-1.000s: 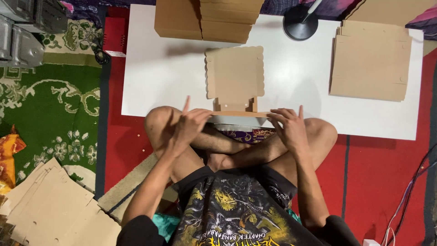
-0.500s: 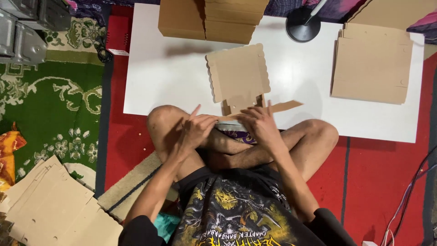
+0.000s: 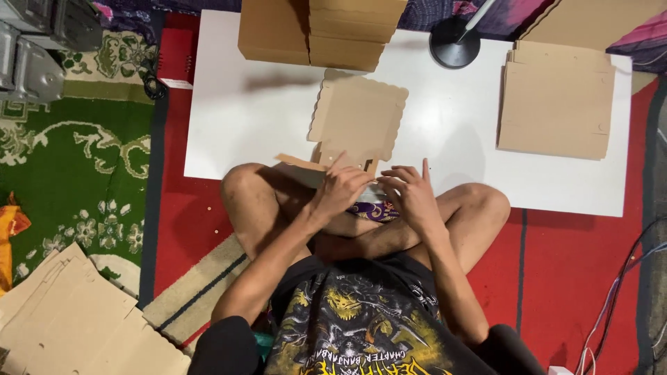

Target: Folding and assembling a cardboard box from a flat sheet.

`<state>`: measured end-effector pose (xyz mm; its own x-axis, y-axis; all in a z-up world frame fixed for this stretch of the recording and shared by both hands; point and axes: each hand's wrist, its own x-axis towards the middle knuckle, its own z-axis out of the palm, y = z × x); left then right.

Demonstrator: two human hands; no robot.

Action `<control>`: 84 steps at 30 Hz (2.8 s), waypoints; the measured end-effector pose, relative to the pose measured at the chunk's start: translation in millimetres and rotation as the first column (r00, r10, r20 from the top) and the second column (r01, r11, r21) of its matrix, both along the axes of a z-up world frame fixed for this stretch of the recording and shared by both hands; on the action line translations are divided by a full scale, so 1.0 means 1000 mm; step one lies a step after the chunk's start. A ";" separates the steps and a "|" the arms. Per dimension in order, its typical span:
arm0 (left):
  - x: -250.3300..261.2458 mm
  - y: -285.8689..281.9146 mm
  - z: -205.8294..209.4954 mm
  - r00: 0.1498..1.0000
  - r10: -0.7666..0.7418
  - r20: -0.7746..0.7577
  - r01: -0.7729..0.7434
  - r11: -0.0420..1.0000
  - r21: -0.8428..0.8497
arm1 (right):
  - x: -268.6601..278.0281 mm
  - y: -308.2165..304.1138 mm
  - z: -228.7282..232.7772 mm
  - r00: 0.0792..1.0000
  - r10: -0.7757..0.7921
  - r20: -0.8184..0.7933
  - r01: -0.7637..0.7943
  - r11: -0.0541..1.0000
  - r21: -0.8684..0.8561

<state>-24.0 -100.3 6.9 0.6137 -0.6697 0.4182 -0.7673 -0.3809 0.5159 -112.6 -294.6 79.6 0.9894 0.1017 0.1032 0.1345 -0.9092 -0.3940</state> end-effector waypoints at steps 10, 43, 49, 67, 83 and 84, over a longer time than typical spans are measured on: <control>0.026 0.089 0.000 0.997 0.080 0.017 -0.080 0.996 0.042 | -0.017 -0.056 -0.002 0.996 -0.085 0.023 0.084 0.996 0.015; -0.009 -0.017 -0.017 0.998 -0.037 -0.052 0.036 0.999 -0.021 | -0.022 -0.023 -0.010 0.992 -0.045 0.114 0.038 0.998 0.059; 0.015 0.078 0.002 0.997 0.038 -0.065 -0.033 0.997 0.074 | -0.035 -0.066 -0.011 0.991 -0.068 0.114 0.061 0.996 0.065; -0.008 0.116 0.008 0.978 0.199 -0.066 -0.202 0.979 -0.042 | -0.008 0.001 -0.004 0.976 0.066 0.208 -0.074 0.997 0.032; -0.017 -0.020 -0.008 1.000 0.006 -0.023 -0.006 1.000 -0.002 | -0.029 -0.025 -0.020 0.970 -0.082 0.230 0.058 0.992 0.111; -0.016 -0.016 -0.011 0.999 0.040 -0.009 -0.040 0.999 0.029 | -0.031 -0.028 -0.020 0.972 -0.091 0.216 0.069 0.992 0.107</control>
<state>-40.3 -116.3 -4.0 0.6441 -0.6565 0.3926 -0.7461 -0.4259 0.5118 -143.1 -322.9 59.3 0.9459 0.0014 0.3245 0.1561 -0.8787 -0.4511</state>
